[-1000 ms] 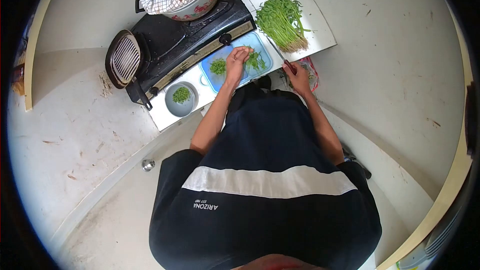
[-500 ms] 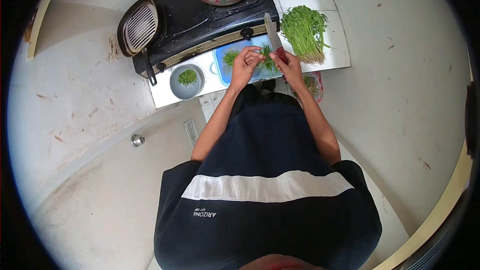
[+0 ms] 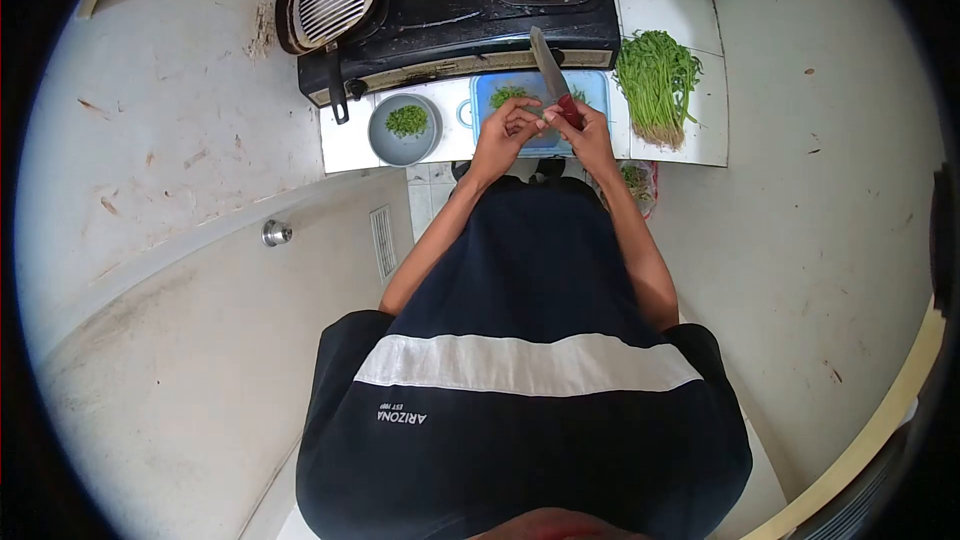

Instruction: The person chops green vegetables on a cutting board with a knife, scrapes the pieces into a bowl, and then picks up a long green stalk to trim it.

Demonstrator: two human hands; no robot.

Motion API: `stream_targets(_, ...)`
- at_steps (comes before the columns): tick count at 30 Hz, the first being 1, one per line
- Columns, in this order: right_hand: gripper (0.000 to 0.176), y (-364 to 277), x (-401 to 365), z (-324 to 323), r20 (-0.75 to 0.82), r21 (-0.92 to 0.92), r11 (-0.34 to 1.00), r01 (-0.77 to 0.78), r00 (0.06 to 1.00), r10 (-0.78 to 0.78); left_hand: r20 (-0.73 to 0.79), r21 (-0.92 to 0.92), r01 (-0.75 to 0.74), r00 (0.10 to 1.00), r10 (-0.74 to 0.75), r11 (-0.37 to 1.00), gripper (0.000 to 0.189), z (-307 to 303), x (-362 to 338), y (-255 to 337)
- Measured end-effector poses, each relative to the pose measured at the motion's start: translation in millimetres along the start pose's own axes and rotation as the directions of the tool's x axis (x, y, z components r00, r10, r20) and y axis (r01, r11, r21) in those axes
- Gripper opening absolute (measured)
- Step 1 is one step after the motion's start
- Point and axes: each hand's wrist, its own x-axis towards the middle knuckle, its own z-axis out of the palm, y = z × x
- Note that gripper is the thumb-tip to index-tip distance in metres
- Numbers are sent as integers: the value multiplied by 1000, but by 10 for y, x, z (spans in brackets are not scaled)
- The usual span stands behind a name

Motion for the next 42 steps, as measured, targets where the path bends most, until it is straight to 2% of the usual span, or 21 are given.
stream_targets(3, 27, -13, -39, 189, 12, -22, 999, -23, 1000, 23, 35, 39, -17, 999, 16, 999, 33, -211, -67, 49)
stream_targets(5, 25, -71, -75, 341, -28, -15, 999, -30, 999, 30, 75, 270, -53, 997, 33, 961, 33, -378, -60, 187)
stream_targets(8, 24, -140, -113, 593, -46, 16, 999, -51, 998, 51, 131, 320, -55, 991, 13, 946, 34, -599, -58, 361)
stream_targets(13, 23, -52, -125, 939, -140, 62, 998, -30, 989, 39, 207, 334, -28, 977, -44, 942, 28, -918, -47, 274)
stream_targets(15, 23, -54, -165, 1025, -248, 44, 997, -69, 966, 78, 262, 344, -37, 963, -58, 938, 26, -1018, -57, 260)
stream_targets(17, 24, -69, -201, 1122, -319, 76, 996, -43, 945, 66, 256, 322, 52, 956, -140, 945, 24, -1107, -96, 304)
stream_targets(19, 24, -169, -288, 1200, -449, 110, 993, -46, 889, 91, 291, 302, 24, 950, -116, 953, 25, -1244, -129, 238)
stream_targets(21, 24, -227, -367, 1247, -496, 120, 991, -59, 861, 111, 339, 272, -10, 937, -86, 962, 25, -1333, -137, 138)
stream_targets(23, 24, -226, -412, 1287, -537, 132, 988, -76, 833, 136, 298, 219, 79, 944, -144, 972, 25, -1427, -163, 22)
stream_targets(24, 23, -196, -429, 1307, -547, 112, 991, -71, 828, 122, 316, 250, 146, 922, -224, 957, 28, -1478, -153, 32)
stream_targets(25, 23, -166, -452, 1331, -552, 92, 993, -69, 827, 109, 333, 243, 151, 915, -229, 958, 28, -1470, -168, 23)
stream_targets(26, 21, -138, -463, 1364, -568, 116, 992, -40, 817, 99, 261, 384, -57, 964, -49, 922, 31, -1463, -199, 19)
stream_targets(27, 21, -118, -487, 1369, -573, 110, 993, -44, 814, 99, 210, 526, -243, 966, 152, 815, 33, -1446, -217, 59)
stream_targets(28, 21, -100, -502, 1386, -569, 115, 992, -46, 816, 104, 186, 550, -195, 976, 109, 812, 39, -1444, -226, 86)
stream_targets(32, 20, 42, -445, 1385, -515, 94, 994, -54, 852, 95, 265, 456, -265, 952, 155, 849, 38, -1256, -195, 126)
stream_targets(34, 19, 14, -388, 1303, -435, 83, 993, -79, 894, 108, 301, 281, -107, 953, 18, 954, 33, -1078, -135, 189)
stream_targets(35, 19, -7, -357, 1246, -423, 74, 995, -74, 901, 98, 289, 278, -113, 957, 29, 954, 33, -999, -95, 174)
stream_targets(37, 18, -98, -300, 1162, -346, 74, 997, -28, 937, 52, 272, 98, 38, 960, -63, 994, 22, -900, -29, 54)
stream_targets(39, 17, -21, -207, 1027, -286, 127, 992, -24, 956, 60, 261, 45, 73, 962, -82, 996, 20, -879, 30, -54)
stream_targets(40, 18, -2, -171, 969, -268, 52, 998, -42, 962, 55, 264, -12, 112, 959, -105, 994, 18, -881, 39, -106)
stream_targets(42, 18, 53, -106, 844, -223, -24, 998, -54, 974, 47, 207, 46, 112, 971, -119, 993, 17, -895, 41, -194)
